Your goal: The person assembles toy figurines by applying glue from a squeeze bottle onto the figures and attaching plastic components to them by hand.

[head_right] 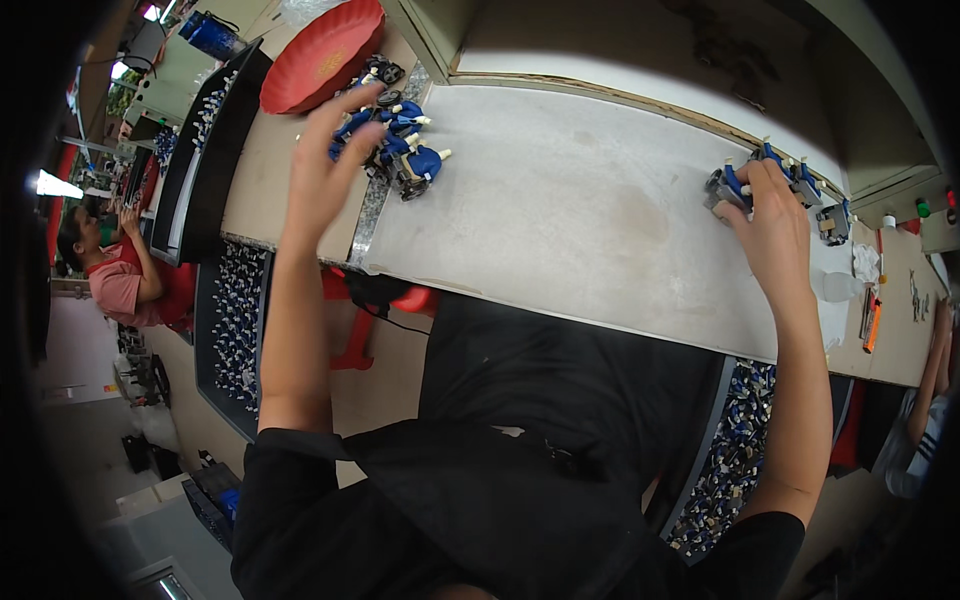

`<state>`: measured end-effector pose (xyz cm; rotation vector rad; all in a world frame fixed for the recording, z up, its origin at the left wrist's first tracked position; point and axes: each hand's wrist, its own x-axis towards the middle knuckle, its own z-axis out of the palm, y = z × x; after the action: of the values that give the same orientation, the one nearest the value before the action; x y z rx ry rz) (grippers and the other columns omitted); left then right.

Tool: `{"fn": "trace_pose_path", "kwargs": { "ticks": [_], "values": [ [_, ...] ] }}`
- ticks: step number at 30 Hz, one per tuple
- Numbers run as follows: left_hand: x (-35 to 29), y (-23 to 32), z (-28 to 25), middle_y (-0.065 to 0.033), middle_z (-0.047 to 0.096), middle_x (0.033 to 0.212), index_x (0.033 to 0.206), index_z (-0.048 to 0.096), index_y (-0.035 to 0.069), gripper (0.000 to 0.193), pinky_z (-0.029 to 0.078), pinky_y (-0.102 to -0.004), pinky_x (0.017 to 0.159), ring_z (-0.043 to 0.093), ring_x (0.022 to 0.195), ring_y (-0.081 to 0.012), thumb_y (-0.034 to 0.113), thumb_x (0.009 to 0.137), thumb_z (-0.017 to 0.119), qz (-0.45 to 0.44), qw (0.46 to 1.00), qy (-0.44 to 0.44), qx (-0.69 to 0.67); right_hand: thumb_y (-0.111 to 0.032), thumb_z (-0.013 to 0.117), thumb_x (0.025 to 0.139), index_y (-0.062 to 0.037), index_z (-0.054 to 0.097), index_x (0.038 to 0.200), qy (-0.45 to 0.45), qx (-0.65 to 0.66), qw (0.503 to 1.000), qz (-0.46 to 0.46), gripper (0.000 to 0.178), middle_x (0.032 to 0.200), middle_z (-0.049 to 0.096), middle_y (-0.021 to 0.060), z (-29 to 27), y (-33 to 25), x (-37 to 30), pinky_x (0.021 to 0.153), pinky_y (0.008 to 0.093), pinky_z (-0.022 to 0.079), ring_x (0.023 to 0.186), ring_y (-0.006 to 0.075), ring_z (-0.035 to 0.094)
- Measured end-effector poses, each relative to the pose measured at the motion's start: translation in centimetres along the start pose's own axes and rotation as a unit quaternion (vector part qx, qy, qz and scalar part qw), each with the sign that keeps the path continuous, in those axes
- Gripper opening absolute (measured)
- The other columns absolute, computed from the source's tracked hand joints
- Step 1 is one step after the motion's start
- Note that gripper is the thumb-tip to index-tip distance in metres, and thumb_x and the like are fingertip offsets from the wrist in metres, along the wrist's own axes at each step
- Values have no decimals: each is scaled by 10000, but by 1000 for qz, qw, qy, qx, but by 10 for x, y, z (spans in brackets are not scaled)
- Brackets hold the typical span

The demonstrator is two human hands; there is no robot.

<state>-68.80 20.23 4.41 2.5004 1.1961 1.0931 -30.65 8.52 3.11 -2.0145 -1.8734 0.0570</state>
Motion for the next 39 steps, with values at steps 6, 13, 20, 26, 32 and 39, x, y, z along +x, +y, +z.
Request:
{"fn": "trace_pose_path", "kwargs": {
  "ticks": [6, 13, 20, 26, 32, 39],
  "values": [
    [73, -88, 5, -161, 597, 1008, 1127, 548, 95, 362, 439, -367, 806, 560, 957, -301, 262, 808, 584, 3, 964, -120, 236, -78, 678, 686, -38, 510, 977, 110, -14, 992, 64, 339, 919, 558, 124, -9, 8, -39, 707, 348, 441, 842, 278, 550],
    [115, -158, 21, -166, 612, 921, 1103, 528, 125, 517, 451, -401, 759, 581, 875, -334, 302, 636, 664, -49, 899, -310, 305, -1, 595, 706, -24, 539, 827, 101, -59, 991, 58, 136, 885, 548, 94, 3, 34, -89, 698, 351, 430, 815, 285, 527],
    [74, -82, -13, -122, 531, 1005, 1196, 441, 59, 446, 442, -315, 798, 545, 925, -177, 109, 790, 617, -61, 994, 61, 65, -44, 660, 735, -22, 500, 1076, 342, 9, 938, 60, 377, 1047, 529, 143, -10, 72, -122, 820, 326, 417, 950, 254, 530],
    [15, 45, 47, -57, 483, 1029, 1120, 459, 38, 404, 384, -254, 857, 496, 933, -126, -9, 754, 622, -185, 888, 51, -418, -114, 660, 773, -12, 336, 1215, 393, 184, 874, 219, 557, 1228, 424, 165, -12, 122, -107, 895, 346, 378, 1077, 215, 466],
    [-24, 106, 128, -88, 443, 984, 936, 453, 53, 408, 414, -285, 770, 484, 900, -198, -10, 640, 727, -104, 949, -25, -296, -62, 600, 813, 32, 382, 1121, 301, 315, 876, 208, 389, 1114, 529, 180, 3, 140, -103, 883, 309, 396, 998, 217, 529],
    [-41, 117, 119, -153, 409, 1038, 948, 493, 37, 402, 439, -330, 728, 498, 899, -278, 39, 630, 739, -31, 993, -39, -110, 49, 563, 793, 30, 404, 1066, 332, 381, 857, 99, 316, 1053, 556, 189, 7, 36, -102, 869, 309, 417, 998, 231, 548]
  ]
}}
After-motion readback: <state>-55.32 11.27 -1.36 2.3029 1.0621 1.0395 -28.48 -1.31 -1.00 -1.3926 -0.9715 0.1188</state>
